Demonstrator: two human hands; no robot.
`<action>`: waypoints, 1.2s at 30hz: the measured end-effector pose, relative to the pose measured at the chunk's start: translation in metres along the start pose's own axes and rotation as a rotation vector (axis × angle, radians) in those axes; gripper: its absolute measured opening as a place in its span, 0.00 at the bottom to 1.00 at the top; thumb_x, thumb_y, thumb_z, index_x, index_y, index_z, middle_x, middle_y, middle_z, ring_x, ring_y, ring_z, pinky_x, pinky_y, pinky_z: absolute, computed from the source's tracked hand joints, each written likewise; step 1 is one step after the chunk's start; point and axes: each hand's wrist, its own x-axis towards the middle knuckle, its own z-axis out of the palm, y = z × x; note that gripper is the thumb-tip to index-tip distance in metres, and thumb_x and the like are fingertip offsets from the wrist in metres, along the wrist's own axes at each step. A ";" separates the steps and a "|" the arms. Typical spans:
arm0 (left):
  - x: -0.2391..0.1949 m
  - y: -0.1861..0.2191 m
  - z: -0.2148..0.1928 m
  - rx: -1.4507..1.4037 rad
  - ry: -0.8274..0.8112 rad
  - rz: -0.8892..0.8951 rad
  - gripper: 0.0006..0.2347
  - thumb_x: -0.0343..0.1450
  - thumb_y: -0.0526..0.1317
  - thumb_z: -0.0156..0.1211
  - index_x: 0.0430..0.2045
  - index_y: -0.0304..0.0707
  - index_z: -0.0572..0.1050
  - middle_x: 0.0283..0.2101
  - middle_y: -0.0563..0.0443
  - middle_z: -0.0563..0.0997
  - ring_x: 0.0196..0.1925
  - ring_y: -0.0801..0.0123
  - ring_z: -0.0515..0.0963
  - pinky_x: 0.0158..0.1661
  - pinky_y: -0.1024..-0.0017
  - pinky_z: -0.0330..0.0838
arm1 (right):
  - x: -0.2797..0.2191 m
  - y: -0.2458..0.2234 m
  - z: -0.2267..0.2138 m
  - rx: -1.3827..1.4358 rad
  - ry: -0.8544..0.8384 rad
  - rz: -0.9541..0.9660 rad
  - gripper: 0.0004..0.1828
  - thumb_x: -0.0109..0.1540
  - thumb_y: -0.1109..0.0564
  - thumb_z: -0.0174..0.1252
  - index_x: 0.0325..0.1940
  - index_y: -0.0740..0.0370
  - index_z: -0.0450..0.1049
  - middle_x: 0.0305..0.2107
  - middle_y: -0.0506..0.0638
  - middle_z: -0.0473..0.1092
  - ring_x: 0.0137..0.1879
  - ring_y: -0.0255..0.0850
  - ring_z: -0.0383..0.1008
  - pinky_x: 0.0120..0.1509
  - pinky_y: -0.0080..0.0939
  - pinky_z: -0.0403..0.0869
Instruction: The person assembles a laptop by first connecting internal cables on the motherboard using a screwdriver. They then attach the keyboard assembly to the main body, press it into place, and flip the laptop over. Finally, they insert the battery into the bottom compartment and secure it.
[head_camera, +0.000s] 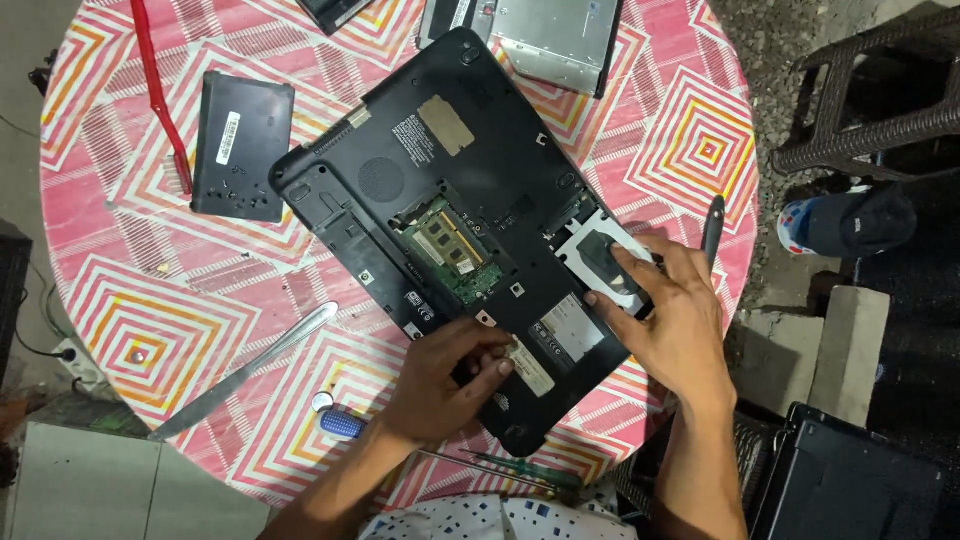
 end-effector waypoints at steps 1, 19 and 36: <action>0.001 0.003 -0.001 -0.001 -0.001 0.001 0.11 0.74 0.44 0.53 0.40 0.36 0.76 0.33 0.52 0.78 0.27 0.76 0.76 0.27 0.80 0.73 | 0.000 0.000 -0.001 0.000 0.001 0.001 0.29 0.58 0.44 0.65 0.59 0.60 0.76 0.57 0.57 0.68 0.60 0.56 0.63 0.61 0.56 0.67; 0.007 0.016 -0.008 -0.062 -0.001 -0.060 0.08 0.73 0.39 0.57 0.40 0.35 0.78 0.32 0.51 0.78 0.29 0.73 0.76 0.30 0.76 0.72 | -0.004 0.009 -0.001 0.048 -0.038 0.006 0.30 0.60 0.46 0.62 0.64 0.59 0.72 0.59 0.54 0.65 0.65 0.52 0.63 0.66 0.54 0.66; -0.001 0.001 0.001 -0.029 -0.001 -0.025 0.08 0.72 0.38 0.56 0.39 0.34 0.77 0.33 0.50 0.81 0.29 0.73 0.80 0.30 0.81 0.78 | -0.012 0.032 -0.014 0.363 0.014 0.007 0.18 0.62 0.55 0.63 0.55 0.61 0.74 0.51 0.54 0.73 0.61 0.47 0.73 0.64 0.47 0.71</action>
